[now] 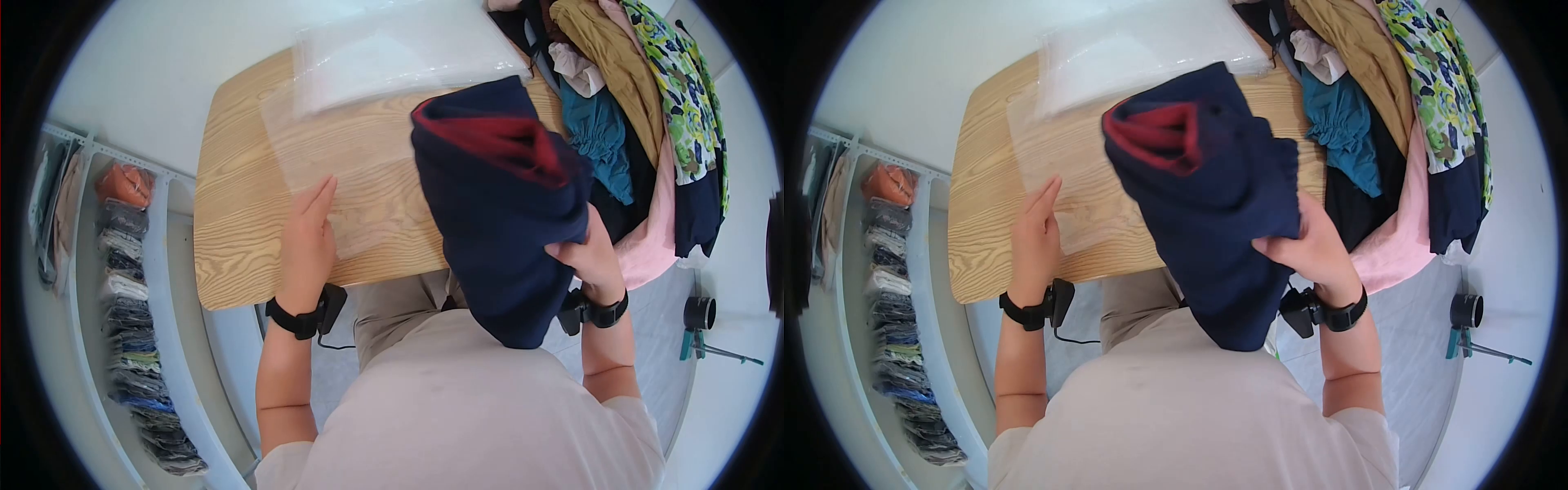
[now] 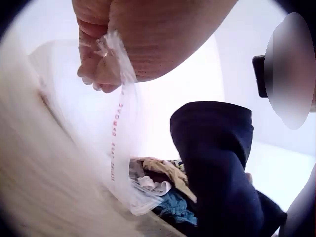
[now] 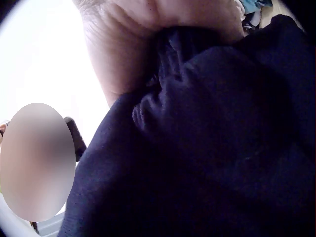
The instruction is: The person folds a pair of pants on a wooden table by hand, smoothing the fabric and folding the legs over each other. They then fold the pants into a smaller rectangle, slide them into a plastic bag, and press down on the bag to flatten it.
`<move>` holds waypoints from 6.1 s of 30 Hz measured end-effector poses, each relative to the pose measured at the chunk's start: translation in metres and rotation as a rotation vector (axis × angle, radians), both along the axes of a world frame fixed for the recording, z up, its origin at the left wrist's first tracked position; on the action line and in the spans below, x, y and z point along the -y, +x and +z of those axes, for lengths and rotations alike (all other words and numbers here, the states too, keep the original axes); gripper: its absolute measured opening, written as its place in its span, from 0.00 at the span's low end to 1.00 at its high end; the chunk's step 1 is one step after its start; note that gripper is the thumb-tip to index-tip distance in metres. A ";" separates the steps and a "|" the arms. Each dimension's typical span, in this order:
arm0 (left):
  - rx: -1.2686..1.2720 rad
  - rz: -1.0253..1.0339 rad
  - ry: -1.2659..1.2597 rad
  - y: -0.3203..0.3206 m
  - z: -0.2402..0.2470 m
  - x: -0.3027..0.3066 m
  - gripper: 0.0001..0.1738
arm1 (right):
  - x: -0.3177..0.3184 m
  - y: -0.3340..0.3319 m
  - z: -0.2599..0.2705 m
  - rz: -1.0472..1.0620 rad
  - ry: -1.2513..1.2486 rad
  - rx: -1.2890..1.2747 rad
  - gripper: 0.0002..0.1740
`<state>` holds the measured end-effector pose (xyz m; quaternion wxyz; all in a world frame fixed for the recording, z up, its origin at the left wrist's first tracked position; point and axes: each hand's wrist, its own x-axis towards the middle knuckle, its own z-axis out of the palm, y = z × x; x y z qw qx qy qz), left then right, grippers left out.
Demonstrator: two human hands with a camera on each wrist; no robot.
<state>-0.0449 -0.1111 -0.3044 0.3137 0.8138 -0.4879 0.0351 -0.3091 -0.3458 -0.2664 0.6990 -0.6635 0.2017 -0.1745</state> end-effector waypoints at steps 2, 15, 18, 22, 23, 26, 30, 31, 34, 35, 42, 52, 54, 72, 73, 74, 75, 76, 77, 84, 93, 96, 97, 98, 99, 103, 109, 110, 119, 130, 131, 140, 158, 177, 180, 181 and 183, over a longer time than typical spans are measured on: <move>0.043 -0.019 -0.044 0.000 0.011 0.009 0.32 | -0.003 0.009 0.005 0.035 -0.080 -0.027 0.31; -0.009 -0.082 -0.141 -0.011 0.047 0.022 0.47 | -0.004 0.060 0.007 0.389 -0.373 -0.062 0.31; -0.003 -0.119 -0.155 -0.020 0.046 0.020 0.49 | 0.000 0.069 0.017 0.350 -0.143 -0.229 0.27; 0.036 -0.173 -0.216 -0.026 0.049 0.027 0.50 | -0.009 0.081 0.023 0.344 -0.047 -0.177 0.25; 0.044 -0.176 -0.219 -0.026 0.054 0.027 0.50 | -0.007 0.084 0.022 0.342 -0.052 -0.171 0.25; 0.125 -0.158 -0.242 -0.029 0.073 0.025 0.48 | -0.001 0.091 0.026 0.317 0.104 -0.220 0.24; 0.201 -0.193 -0.282 -0.038 0.083 0.033 0.38 | -0.012 0.093 0.037 0.208 0.024 -0.210 0.23; 0.205 -0.196 -0.317 -0.039 0.084 0.035 0.37 | -0.017 0.094 0.040 0.211 0.068 -0.210 0.23; 0.353 -0.249 -0.261 -0.037 0.090 0.042 0.40 | -0.025 0.098 0.030 0.286 -0.013 -0.201 0.21; 0.357 -0.251 -0.262 -0.040 0.093 0.042 0.40 | -0.025 0.096 0.033 0.298 -0.025 -0.224 0.21; 0.160 -0.288 -0.344 -0.050 0.090 0.036 0.34 | -0.023 0.085 0.034 0.029 -0.030 -0.156 0.24; 0.241 -0.102 -0.172 -0.040 0.071 0.028 0.33 | -0.028 0.078 0.024 0.061 -0.097 -0.227 0.24; 0.241 -0.098 -0.202 -0.044 0.074 0.034 0.33 | -0.031 0.079 0.016 0.060 -0.188 -0.251 0.24; 0.533 -0.744 -0.227 -0.073 0.088 0.013 0.26 | -0.047 0.105 0.027 -0.172 -0.266 0.259 0.26; 0.535 -0.744 -0.228 -0.070 0.082 0.004 0.26 | -0.048 0.102 0.032 -0.158 -0.129 0.194 0.27; 0.369 -0.623 -0.306 -0.066 0.075 -0.005 0.31 | -0.047 0.102 0.032 -0.160 -0.130 0.195 0.27; 0.202 -0.502 -0.378 -0.063 0.068 -0.009 0.37 | -0.046 0.101 0.030 -0.154 -0.073 0.220 0.29; 0.200 -0.505 -0.376 -0.061 0.060 -0.007 0.37 | -0.044 0.100 0.027 -0.147 -0.014 0.245 0.31; 0.104 -0.370 -0.421 -0.058 0.052 -0.004 0.40 | -0.041 0.101 0.022 -0.203 -0.078 0.218 0.38; 0.038 -0.099 -0.251 -0.058 0.020 0.008 0.45 | -0.032 0.110 -0.003 -0.223 -0.166 0.166 0.41; 0.038 0.059 -0.249 -0.053 -0.012 0.020 0.36 | -0.035 0.104 0.018 -0.138 0.072 0.280 0.24; -0.029 0.088 -0.258 -0.053 -0.019 0.020 0.33 | -0.036 0.102 0.020 -0.164 0.089 0.273 0.21; -0.029 0.089 -0.258 -0.054 -0.019 0.020 0.33 | -0.041 0.101 0.028 -0.207 0.140 0.250 0.21; -0.030 0.097 -0.261 -0.057 -0.017 0.020 0.28 | -0.044 0.100 0.034 -0.250 0.191 0.226 0.21; -0.031 0.107 -0.264 -0.059 -0.016 0.019 0.24 | -0.041 0.100 0.036 -0.248 0.191 0.227 0.21; -0.143 0.043 -0.233 -0.069 -0.034 0.002 0.11 | -0.022 0.101 0.030 -0.032 0.385 0.212 0.21; -0.138 0.096 -0.262 -0.088 -0.046 -0.019 0.03 | -0.031 0.114 0.033 0.002 0.251 0.106 0.19; -0.224 0.028 -0.194 -0.090 -0.044 -0.022 0.04 | -0.035 0.116 0.035 -0.035 0.163 0.089 0.19; -0.403 -0.418 0.086 -0.105 -0.060 -0.018 0.10 | -0.051 0.150 0.051 -0.023 -0.738 -0.229 0.26; -0.260 -0.410 -0.165 -0.101 -0.026 -0.062 0.08 | -0.062 0.172 0.024 -0.063 -0.904 -0.217 0.32; -0.163 -0.363 -0.206 -0.099 -0.027 -0.072 0.06 | -0.060 0.171 0.016 -0.095 -0.920 -0.212 0.32; 0.117 -0.040 -0.378 -0.102 -0.024 -0.070 0.29 | -0.066 0.167 -0.013 -0.249 -1.500 -0.041 0.28; 0.131 0.002 -0.369 -0.100 -0.020 -0.039 0.21 | -0.062 0.189 -0.059 -0.093 -1.447 -0.450 0.30; 0.113 -0.420 -0.012 -0.133 -0.032 -0.013 0.28 | -0.065 0.056 -0.057 -0.171 0.456 -0.038 0.14; 0.175 -0.263 0.076 -0.137 -0.040 -0.003 0.31 | -0.058 0.060 -0.056 -0.093 0.685 0.041 0.13; 0.193 -0.260 0.074 -0.138 -0.040 0.000 0.31 | -0.057 0.063 -0.056 -0.090 0.773 0.043 0.12; 0.218 -0.254 0.063 -0.140 -0.039 0.003 0.32 | -0.058 0.064 -0.056 -0.128 0.782 0.009 0.12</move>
